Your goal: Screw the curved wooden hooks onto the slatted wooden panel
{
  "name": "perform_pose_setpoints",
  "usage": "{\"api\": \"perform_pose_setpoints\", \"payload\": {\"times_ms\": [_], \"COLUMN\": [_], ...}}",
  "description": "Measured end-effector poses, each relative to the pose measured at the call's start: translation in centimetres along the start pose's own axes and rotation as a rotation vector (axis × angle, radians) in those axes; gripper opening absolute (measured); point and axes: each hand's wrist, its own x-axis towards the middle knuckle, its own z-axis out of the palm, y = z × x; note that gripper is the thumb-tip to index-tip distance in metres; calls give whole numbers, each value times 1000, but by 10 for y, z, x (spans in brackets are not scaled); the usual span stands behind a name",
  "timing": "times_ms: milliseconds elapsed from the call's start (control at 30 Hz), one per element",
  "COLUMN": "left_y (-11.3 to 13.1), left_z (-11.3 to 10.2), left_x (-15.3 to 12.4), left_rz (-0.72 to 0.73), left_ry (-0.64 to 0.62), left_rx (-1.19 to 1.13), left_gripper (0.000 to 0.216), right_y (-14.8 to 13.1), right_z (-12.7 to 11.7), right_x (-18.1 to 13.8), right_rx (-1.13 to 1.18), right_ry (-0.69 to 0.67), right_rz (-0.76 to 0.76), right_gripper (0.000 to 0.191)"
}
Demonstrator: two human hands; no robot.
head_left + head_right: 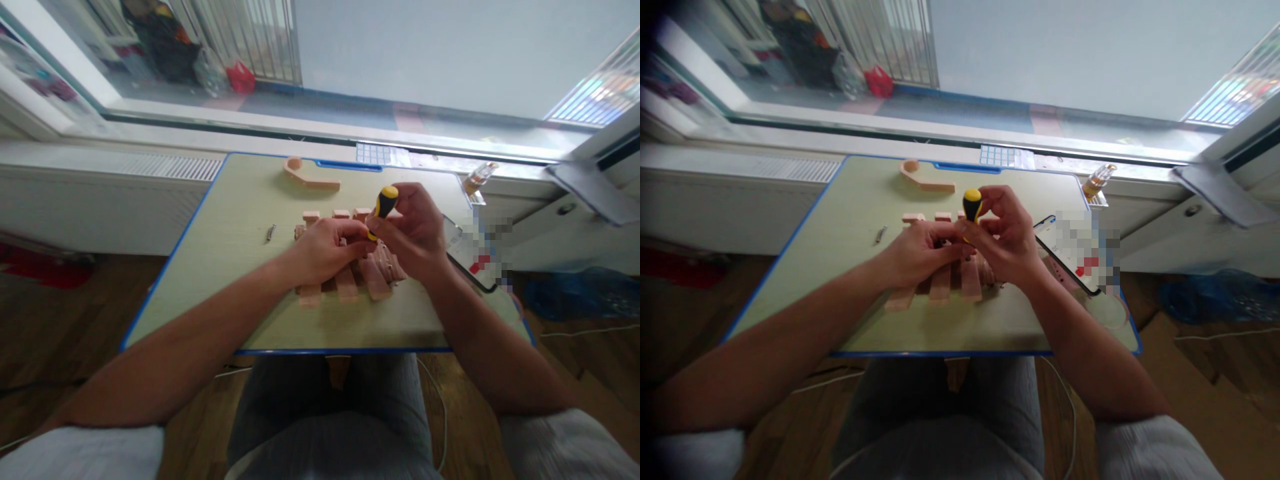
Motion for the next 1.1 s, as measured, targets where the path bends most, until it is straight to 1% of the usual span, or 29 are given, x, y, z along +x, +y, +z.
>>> {"api": "perform_pose_setpoints", "payload": {"times_ms": [100,167,333,500,733,933,1100], "left_y": [-1,-1,-2,-2,-4,-7,-3], "left_z": [0,-1,-1,-1,1,2,1], "left_x": [0,0,0,0,1,1,0], "left_rz": [6,24,37,12,24,23,6], "left_ry": [-20,-32,-24,-26,-19,-14,-13], "left_rx": [-11,-14,14,38,81,97,103], "left_gripper": [26,26,23,25,27,27,26], "right_y": [-3,-4,-3,-3,-1,-3,-2], "right_z": [-2,-3,-2,-1,-2,1,2], "right_x": [0,1,1,2,2,1,1], "right_rx": [-12,-14,12,-34,8,-14,-26], "right_ry": [-60,-78,-68,-61,-90,-73,-59], "right_rz": [46,65,36,36,37,49,47], "right_gripper": [27,24,20,20,18,21,20]}}
